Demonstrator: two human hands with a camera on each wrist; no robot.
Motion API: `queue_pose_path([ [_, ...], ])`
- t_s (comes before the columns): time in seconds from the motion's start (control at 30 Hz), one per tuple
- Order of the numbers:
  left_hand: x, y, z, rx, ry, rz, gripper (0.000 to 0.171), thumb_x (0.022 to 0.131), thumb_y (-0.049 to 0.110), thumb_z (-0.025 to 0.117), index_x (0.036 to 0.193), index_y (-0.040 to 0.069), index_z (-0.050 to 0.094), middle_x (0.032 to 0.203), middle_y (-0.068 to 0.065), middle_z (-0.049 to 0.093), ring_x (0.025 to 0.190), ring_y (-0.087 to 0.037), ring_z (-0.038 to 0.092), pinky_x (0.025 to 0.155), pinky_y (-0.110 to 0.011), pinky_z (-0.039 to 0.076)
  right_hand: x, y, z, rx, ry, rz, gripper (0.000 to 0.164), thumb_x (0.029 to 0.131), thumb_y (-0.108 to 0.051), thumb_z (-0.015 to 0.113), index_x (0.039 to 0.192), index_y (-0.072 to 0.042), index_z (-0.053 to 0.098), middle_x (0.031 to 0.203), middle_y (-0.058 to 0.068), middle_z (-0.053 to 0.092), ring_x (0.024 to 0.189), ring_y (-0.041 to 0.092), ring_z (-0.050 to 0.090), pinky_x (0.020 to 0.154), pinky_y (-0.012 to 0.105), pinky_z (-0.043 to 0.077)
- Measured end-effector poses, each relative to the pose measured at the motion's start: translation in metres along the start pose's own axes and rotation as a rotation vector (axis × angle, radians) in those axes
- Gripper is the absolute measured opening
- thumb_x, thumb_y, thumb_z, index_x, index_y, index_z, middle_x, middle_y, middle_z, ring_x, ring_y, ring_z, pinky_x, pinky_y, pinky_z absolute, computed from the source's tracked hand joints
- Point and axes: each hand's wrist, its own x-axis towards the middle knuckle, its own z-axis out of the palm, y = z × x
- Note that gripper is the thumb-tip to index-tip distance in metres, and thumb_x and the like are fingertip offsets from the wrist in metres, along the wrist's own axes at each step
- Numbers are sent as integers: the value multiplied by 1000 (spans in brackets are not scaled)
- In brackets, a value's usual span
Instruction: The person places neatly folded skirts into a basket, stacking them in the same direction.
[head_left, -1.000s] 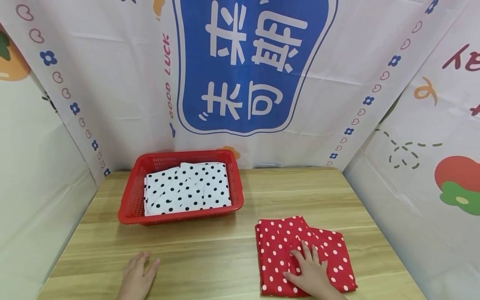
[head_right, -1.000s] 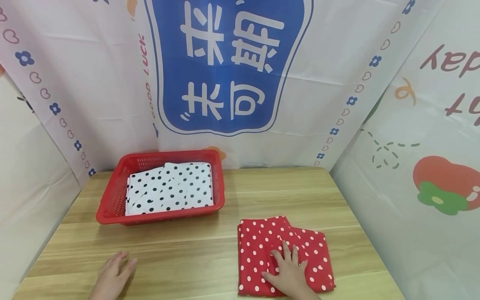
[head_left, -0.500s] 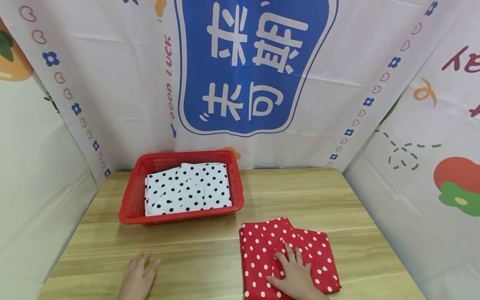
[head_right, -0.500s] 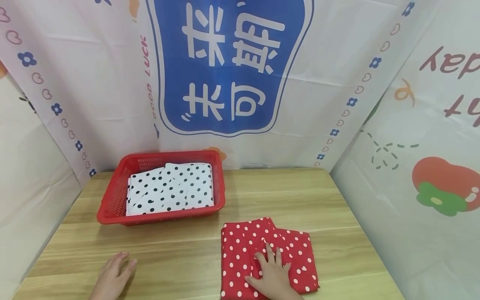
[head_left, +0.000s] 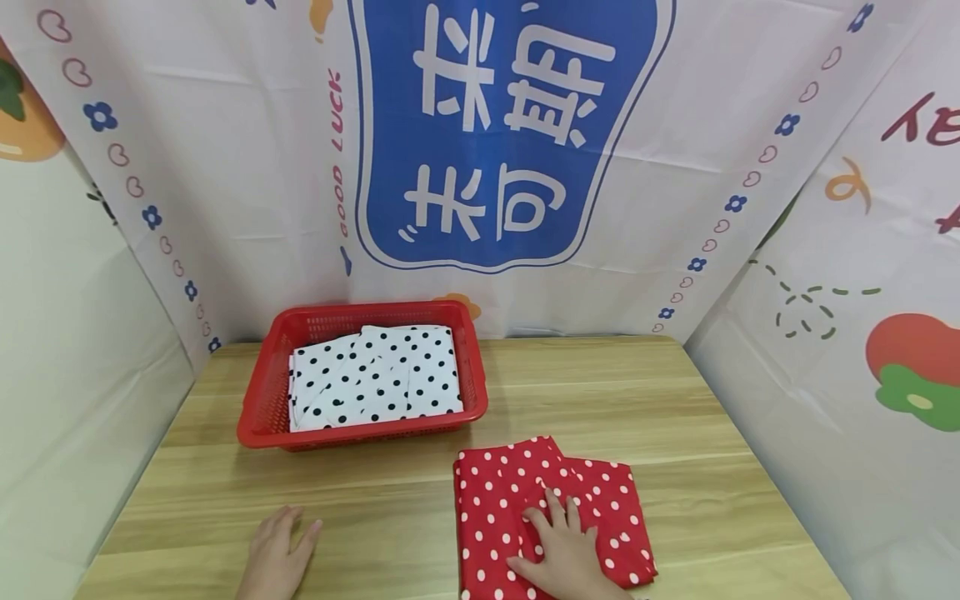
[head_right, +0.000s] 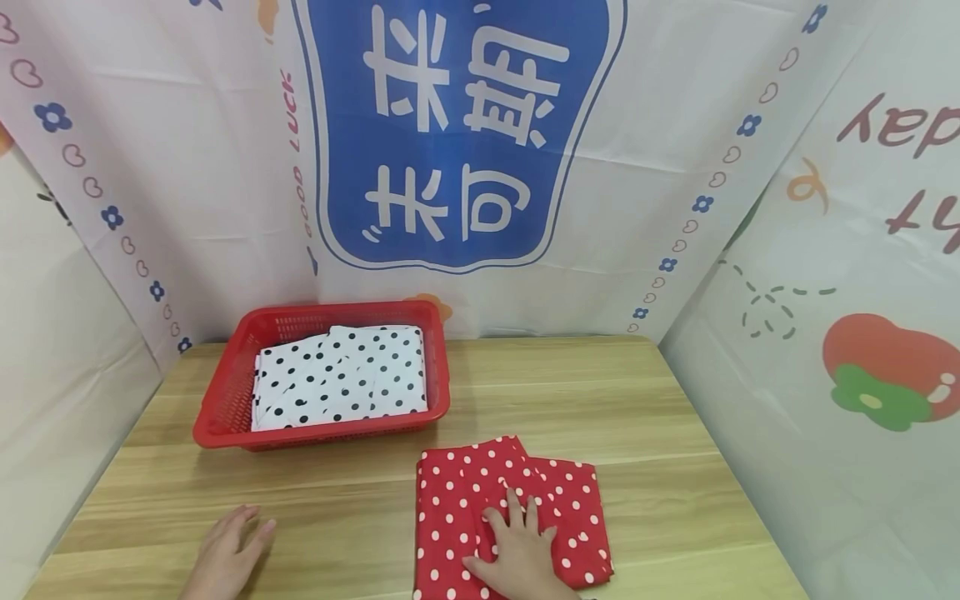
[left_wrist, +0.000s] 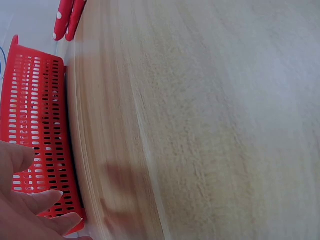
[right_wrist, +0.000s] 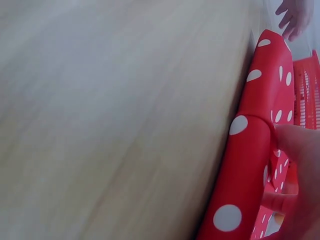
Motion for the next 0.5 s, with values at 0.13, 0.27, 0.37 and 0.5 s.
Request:
queue_pose_path([
  [0.13,0,0,0,-11,-3,-5,59,103,28,44,132,-22,36,138,-47,25,129,-59,19,108,-67,15,1,-9,2,-4,-11,-14,77,67,-61,77,127,-17,57,144,22,36,129,53,29,85,86,24],
  [0.27,-1,1,-1,-22,-7,-16,58,103,27,43,133,-21,35,140,-46,24,131,-59,18,108,-66,14,2,-16,6,-22,-22,-42,79,68,-65,73,128,-17,57,143,21,37,128,53,30,85,85,25],
  [0.37,-1,1,-1,-15,6,-4,56,102,25,44,132,-22,36,139,-46,26,130,-59,20,109,-66,15,3,-22,10,-31,-30,-68,79,70,-68,70,129,-17,57,143,20,37,127,52,32,86,85,26],
  [0.5,-1,0,0,-5,24,13,55,102,24,46,130,-23,38,137,-46,28,129,-59,21,108,-66,16,5,-30,15,-26,-33,-83,74,73,-66,69,128,-18,58,143,19,38,127,50,32,87,83,26],
])
